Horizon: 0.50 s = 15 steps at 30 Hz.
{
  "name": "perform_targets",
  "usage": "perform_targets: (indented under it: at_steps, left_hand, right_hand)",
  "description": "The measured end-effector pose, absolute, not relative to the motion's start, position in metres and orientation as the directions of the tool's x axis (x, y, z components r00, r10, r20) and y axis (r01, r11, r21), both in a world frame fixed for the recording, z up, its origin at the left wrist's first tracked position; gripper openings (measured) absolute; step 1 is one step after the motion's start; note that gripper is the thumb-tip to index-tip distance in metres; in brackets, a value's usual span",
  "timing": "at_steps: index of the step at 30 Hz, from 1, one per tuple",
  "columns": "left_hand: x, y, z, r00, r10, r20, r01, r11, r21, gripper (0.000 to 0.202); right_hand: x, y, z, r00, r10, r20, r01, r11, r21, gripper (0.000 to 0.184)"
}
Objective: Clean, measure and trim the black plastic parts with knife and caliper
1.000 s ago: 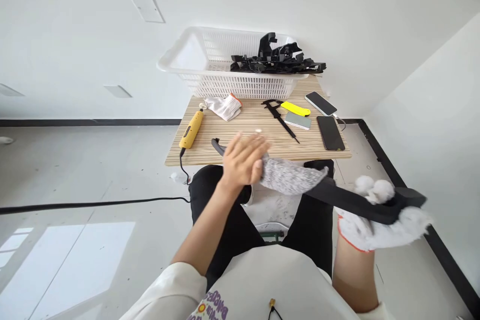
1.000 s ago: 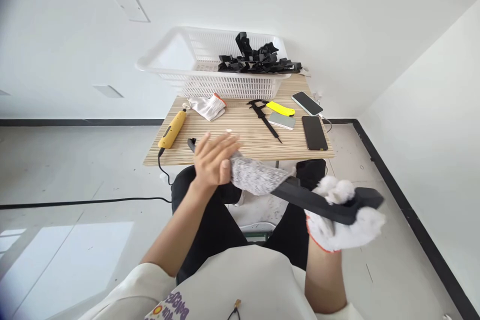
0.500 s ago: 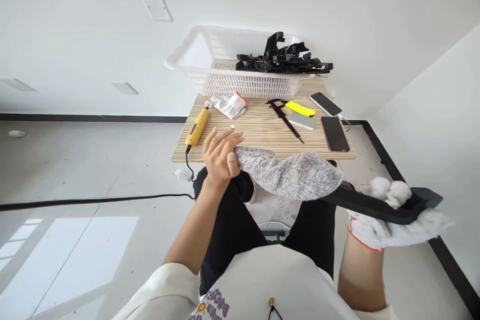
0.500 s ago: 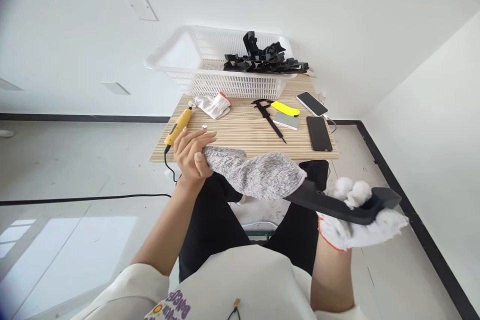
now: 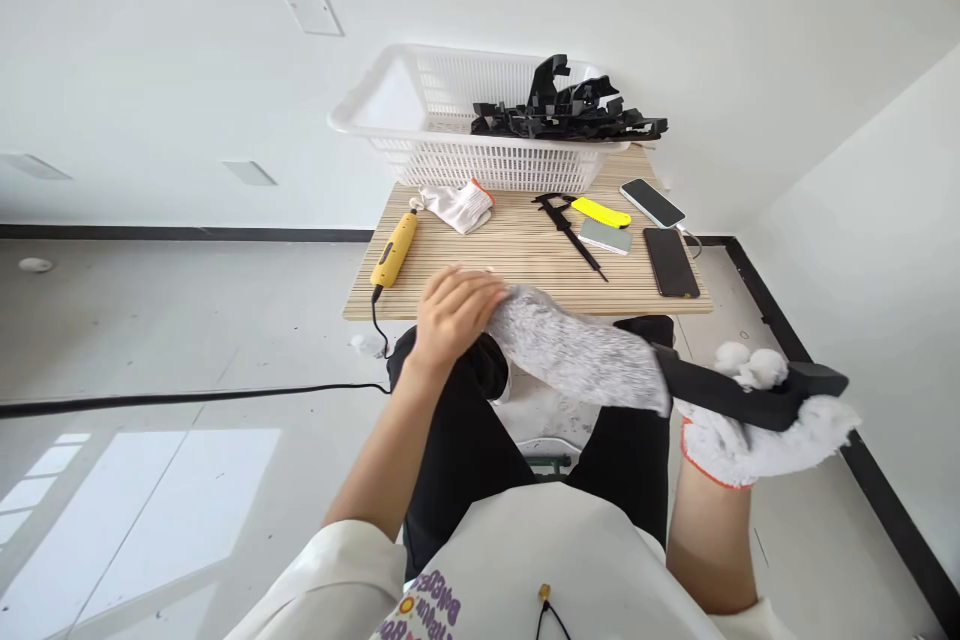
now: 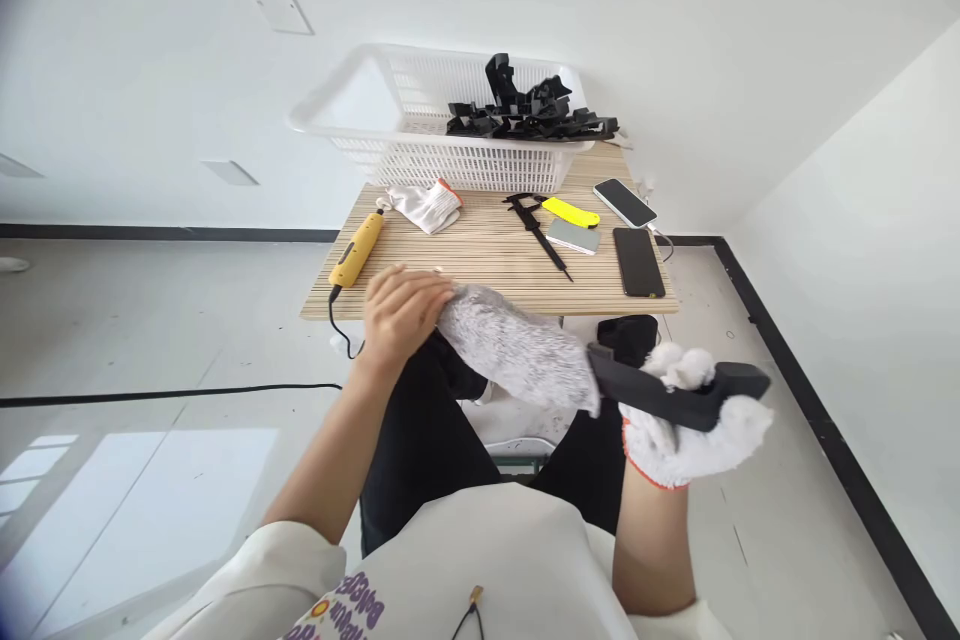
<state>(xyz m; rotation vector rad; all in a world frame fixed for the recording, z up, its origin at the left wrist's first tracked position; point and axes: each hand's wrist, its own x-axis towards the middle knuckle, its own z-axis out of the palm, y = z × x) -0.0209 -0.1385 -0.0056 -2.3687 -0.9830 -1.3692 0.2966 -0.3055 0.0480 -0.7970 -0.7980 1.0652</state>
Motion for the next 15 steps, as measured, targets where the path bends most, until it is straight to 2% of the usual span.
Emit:
perform_targets:
  at_steps: [2, 4, 7, 11, 13, 15]
  left_hand:
    - [-0.033, -0.131, -0.010, 0.238, 0.445, 0.863, 0.717, -0.680, 0.153, 0.011]
    - [-0.032, -0.132, -0.009, 0.153, 0.410, 0.899, 0.744, -0.646, 0.168, 0.018]
    - [-0.007, -0.152, 0.007, 0.188, 0.358, 0.915, 0.658, -0.737, 0.153, 0.029]
    - [0.045, -0.187, 0.034, 0.480, 0.415, 0.773, 0.565, -0.821, 0.090, 0.023]
    - [0.064, -0.198, 0.043, 0.453, 0.417, 0.788, 0.598, -0.798, 0.079, 0.032]
    - [0.076, -0.205, 0.048, 0.345, 0.420, 0.840, 0.654, -0.749, 0.106, 0.037]
  right_hand:
    - [0.301, -0.301, 0.052, 0.252, 0.923, 0.289, -0.569, 0.383, -0.728, 0.041]
    - [0.295, -0.293, 0.055, 0.216, 0.918, 0.334, -0.661, 0.389, -0.642, 0.037]
    - [0.268, -0.276, 0.056, 0.225, 0.935, 0.273, -0.670, 0.352, -0.654, 0.036]
    - [0.232, -0.258, 0.058, 0.205, 0.944, 0.257, -0.694, 0.325, -0.642, 0.041]
    - [0.222, -0.255, 0.061, 0.193, 0.944, 0.269, -0.674, 0.326, -0.663, 0.043]
    - [0.219, -0.257, 0.067, 0.197, 0.937, 0.288, -0.621, 0.347, -0.703, 0.043]
